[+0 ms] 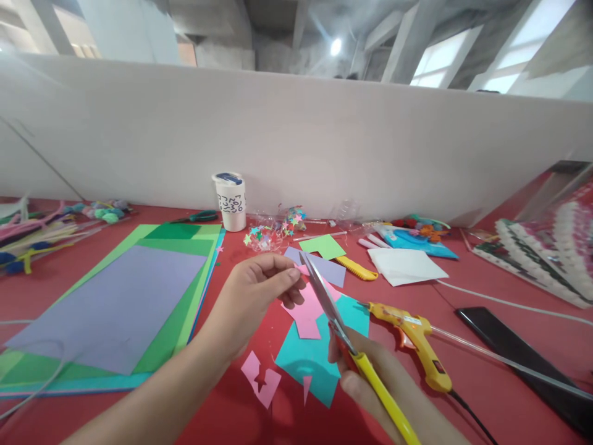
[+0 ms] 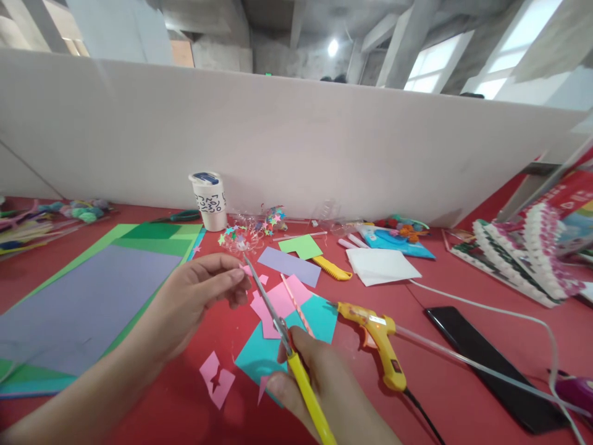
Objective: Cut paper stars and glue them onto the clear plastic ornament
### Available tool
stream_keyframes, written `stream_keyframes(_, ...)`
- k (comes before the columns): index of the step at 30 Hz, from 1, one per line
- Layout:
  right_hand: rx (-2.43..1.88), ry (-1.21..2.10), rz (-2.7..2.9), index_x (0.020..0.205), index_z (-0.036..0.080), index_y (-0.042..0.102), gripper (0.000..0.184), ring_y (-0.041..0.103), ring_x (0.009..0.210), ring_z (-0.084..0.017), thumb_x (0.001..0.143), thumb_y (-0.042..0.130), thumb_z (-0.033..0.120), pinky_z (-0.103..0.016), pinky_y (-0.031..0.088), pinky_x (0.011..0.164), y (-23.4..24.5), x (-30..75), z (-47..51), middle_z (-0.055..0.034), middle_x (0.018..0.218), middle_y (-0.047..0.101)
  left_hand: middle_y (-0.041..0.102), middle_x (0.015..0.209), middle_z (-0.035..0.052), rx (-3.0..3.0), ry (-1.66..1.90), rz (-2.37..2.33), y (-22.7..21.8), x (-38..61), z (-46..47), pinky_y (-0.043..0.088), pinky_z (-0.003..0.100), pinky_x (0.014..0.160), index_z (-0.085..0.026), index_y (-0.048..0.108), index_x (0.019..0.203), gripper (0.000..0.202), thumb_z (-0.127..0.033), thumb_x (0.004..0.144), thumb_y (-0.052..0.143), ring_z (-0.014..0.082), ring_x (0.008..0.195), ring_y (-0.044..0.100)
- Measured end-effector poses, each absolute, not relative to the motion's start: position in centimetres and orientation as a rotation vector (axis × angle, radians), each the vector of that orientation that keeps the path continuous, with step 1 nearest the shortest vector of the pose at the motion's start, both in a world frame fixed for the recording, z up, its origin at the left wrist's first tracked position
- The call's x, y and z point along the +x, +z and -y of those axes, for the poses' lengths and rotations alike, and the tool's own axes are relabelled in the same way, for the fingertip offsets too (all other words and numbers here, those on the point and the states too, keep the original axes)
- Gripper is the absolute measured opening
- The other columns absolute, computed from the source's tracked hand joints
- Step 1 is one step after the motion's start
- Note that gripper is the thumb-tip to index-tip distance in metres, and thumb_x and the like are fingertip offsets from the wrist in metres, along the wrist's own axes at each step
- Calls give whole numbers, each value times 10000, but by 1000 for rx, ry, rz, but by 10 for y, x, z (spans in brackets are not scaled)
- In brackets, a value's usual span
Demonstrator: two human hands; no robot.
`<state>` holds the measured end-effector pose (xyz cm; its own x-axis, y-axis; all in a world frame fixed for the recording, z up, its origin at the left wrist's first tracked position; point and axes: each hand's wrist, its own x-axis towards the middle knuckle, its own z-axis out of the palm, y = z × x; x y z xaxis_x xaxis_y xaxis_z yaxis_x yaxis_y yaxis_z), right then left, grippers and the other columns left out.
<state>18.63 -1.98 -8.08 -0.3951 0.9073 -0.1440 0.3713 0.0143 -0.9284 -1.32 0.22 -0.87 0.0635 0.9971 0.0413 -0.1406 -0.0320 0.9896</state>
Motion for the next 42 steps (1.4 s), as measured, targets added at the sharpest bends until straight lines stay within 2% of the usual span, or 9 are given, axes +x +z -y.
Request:
stream_keyframes(4, -1301, 1424, 1731, 712, 229, 514, 273, 526, 544, -167, 831, 547, 473, -260, 416, 520, -80, 189, 17, 50, 483, 391, 631, 568, -21, 1226, 1276, -1080, -8, -11, -1, 449, 195, 554, -160, 609, 681, 128, -185, 806, 592, 84, 534, 568)
stream_keyframes(7, -1322, 1442, 1683, 699, 227, 510, 333, 563, 622, -199, 882, 450, 498, -287, 447, 579, -83, 191, 14, 29, 505, 399, 622, 575, -29, 1263, 1284, -1073, -8, -11, 0, 453, 195, 557, -168, 587, 674, 132, -181, 805, 578, 82, 537, 566)
stream_keyframes(12, -1304, 1396, 1816, 708, 221, 473, 387, 461, 529, -154, 890, 388, 551, -266, 371, 520, -75, 191, 15, 43, 526, 355, 610, 577, -32, 1250, 1298, -1085, -7, -11, 0, 443, 195, 532, -169, 578, 693, 128, -197, 816, 559, 80, 526, 556)
stream_keyframes(16, -1257, 1307, 1917, 733, 216, 432, 384, 299, 489, -103, 813, 490, 587, -249, 238, 468, -63, 188, 22, 65, 568, 338, 598, 577, -30, 1212, 1296, -1120, -8, -9, 0, 436, 197, 512, -163, 578, 695, 139, -224, 819, 567, 82, 518, 554)
stream_keyframes(18, -1247, 1272, 1929, 711, 221, 390, 380, 264, 498, -97, 807, 489, 575, -250, 205, 462, -60, 186, 25, 69, 580, 321, 598, 581, -29, 1205, 1302, -1124, -8, -9, -1, 433, 200, 510, -163, 574, 692, 146, -232, 820, 565, 83, 517, 552)
stream_keyframes(22, -1320, 1251, 1951, 696, 233, 368, 342, 305, 451, -103, 826, 421, 544, -246, 214, 431, -62, 186, 25, 75, 532, 295, 601, 586, -31, 1217, 1288, -1153, -8, -9, -1, 433, 203, 512, -168, 574, 693, 143, -236, 818, 563, 81, 516, 545)
stream_keyframes(26, -1355, 1257, 1943, 677, 238, 354, 323, 309, 408, -96, 815, 430, 520, -237, 219, 409, -69, 188, 22, 83, 497, 293, 590, 579, -39, 1267, 1279, -1211, -7, -11, 0, 433, 199, 523, -169, 574, 699, 140, -226, 824, 547, 73, 514, 532)
stream_keyframes(37, -1306, 1325, 1891, 668, 237, 375, 508, 317, 370, -89, 810, 422, 722, -243, 209, 391, -67, 187, 25, 85, 437, 353, 593, 546, -36, 1178, 1280, -1105, -9, -11, 0, 427, 201, 517, -166, 582, 697, 112, -232, 787, 590, 80, 513, 543)
stream_keyframes(42, -1312, 1315, 1877, 662, 235, 385, 512, 334, 376, -95, 802, 438, 725, -238, 229, 383, -66, 188, 26, 74, 443, 370, 607, 545, -33, 1118, 1275, -1054, -7, -12, 0, 423, 202, 522, -166, 592, 703, 69, -194, 765, 602, 81, 513, 546)
